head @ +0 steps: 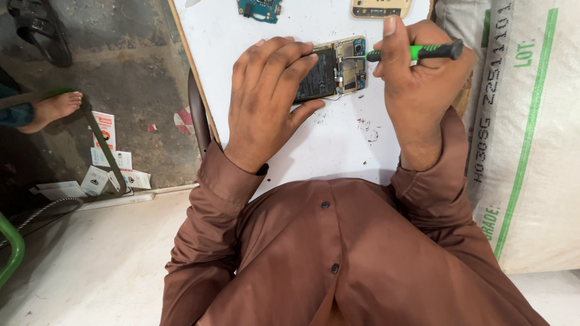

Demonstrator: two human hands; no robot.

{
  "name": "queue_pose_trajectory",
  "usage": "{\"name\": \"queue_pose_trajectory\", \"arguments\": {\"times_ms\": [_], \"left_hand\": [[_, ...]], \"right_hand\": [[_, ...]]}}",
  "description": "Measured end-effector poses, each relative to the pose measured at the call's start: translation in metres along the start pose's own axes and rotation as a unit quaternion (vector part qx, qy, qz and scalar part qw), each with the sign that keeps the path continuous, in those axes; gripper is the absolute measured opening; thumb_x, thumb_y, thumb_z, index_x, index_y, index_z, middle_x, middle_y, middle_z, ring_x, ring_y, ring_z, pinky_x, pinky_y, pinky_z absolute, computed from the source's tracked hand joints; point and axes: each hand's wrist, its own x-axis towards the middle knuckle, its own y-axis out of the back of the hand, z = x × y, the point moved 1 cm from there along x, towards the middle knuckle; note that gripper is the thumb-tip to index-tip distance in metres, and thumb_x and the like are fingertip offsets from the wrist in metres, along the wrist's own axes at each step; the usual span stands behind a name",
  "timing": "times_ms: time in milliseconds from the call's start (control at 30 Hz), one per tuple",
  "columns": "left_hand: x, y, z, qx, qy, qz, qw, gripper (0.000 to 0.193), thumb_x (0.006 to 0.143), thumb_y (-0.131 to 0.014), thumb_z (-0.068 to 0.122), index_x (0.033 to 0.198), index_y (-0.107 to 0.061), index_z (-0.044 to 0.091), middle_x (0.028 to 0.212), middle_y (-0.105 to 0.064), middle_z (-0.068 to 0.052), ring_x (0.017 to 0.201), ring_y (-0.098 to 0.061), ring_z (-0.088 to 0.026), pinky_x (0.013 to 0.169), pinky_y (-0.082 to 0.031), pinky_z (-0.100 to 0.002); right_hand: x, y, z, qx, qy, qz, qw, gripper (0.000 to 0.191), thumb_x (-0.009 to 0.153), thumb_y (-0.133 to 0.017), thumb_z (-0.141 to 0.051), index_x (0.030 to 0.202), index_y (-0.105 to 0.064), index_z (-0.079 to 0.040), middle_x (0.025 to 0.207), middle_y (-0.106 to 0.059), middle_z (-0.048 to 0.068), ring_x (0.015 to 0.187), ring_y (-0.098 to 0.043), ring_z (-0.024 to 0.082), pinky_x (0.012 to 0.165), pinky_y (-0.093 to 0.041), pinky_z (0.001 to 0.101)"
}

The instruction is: The person uses a screwdriver to loosen and remove screws from the internal frame of a disassembled smartphone. They hold the phone steady with one hand while manipulating the screwdriver with the other, working on the area near the battery and motherboard.

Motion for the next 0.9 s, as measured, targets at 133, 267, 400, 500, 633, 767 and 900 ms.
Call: {"name": "queue_pose_trajectory", "arguments": {"times_ms": [133,267,400,500,633,767,900], "left_hand": [[0.001,0.001,0.001,0.003,0.004,-0.005,1.000,0.069,0.080,-0.095,0.029,0.135,-0.059,0.010,0.143,-0.055,-0.002,0.140,-0.048,-0.026,0.121,-0.036,-0.049],[0.001,0.001,0.002,0.004,0.003,-0.005,1.000,0.065,0.080,-0.095,0.029,0.132,-0.062,0.009,0.143,-0.055,-0.003,0.140,-0.048,-0.027,0.121,-0.036,-0.050],[0.001,0.002,0.002,0.007,0.003,-0.006,1.000,0.059,0.080,-0.095,0.030,0.127,-0.065,0.010,0.142,-0.055,-0.003,0.139,-0.048,-0.028,0.121,-0.036,-0.051],[0.001,0.001,0.002,0.008,0.001,-0.006,1.000,0.058,0.080,-0.094,0.030,0.126,-0.065,0.011,0.142,-0.056,-0.003,0.139,-0.048,-0.028,0.120,-0.036,-0.051],[0.001,0.002,0.002,0.008,0.003,-0.005,1.000,0.058,0.080,-0.095,0.030,0.126,-0.065,0.011,0.142,-0.056,-0.003,0.139,-0.048,-0.027,0.120,-0.035,-0.051],[0.001,0.000,0.002,0.010,0.000,-0.003,1.000,0.058,0.080,-0.094,0.031,0.126,-0.066,0.011,0.142,-0.056,-0.003,0.139,-0.048,-0.027,0.120,-0.036,-0.051],[0.001,0.000,0.001,0.009,-0.001,-0.003,1.000,0.058,0.081,-0.094,0.031,0.127,-0.065,0.011,0.142,-0.056,-0.003,0.139,-0.048,-0.027,0.120,-0.035,-0.051]], "right_hand": [[0.001,-0.001,0.011,0.055,-0.049,0.019,0.997,0.040,0.119,-0.067,-0.027,0.094,-0.070,0.005,0.070,-0.067,0.008,0.060,-0.067,0.010,0.054,-0.052,0.0215],[0.001,0.004,0.018,0.085,-0.049,0.001,0.995,0.046,0.120,-0.065,-0.029,0.089,-0.069,0.006,0.069,-0.065,0.008,0.060,-0.067,0.011,0.054,-0.051,0.0216],[0.001,0.005,0.023,0.108,-0.042,-0.004,0.993,0.047,0.120,-0.065,-0.030,0.089,-0.068,0.006,0.069,-0.065,0.009,0.060,-0.067,0.012,0.053,-0.052,0.0220],[0.000,0.007,0.025,0.118,-0.048,-0.007,0.992,0.049,0.120,-0.065,-0.032,0.090,-0.069,0.006,0.069,-0.065,0.010,0.060,-0.067,0.012,0.053,-0.051,0.0219],[-0.003,0.008,0.029,0.120,-0.049,-0.003,0.992,0.050,0.119,-0.065,-0.034,0.091,-0.069,0.007,0.070,-0.066,0.011,0.060,-0.067,0.013,0.052,-0.051,0.0225],[-0.010,0.011,0.032,0.123,-0.032,0.001,0.992,0.049,0.119,-0.064,-0.036,0.095,-0.068,0.006,0.074,-0.069,0.012,0.063,-0.070,0.014,0.055,-0.054,0.0236],[-0.012,0.012,0.027,0.141,0.031,-0.018,0.989,0.040,0.115,-0.066,-0.037,0.112,-0.068,0.003,0.086,-0.072,0.013,0.074,-0.073,0.017,0.065,-0.060,0.0264]]}}
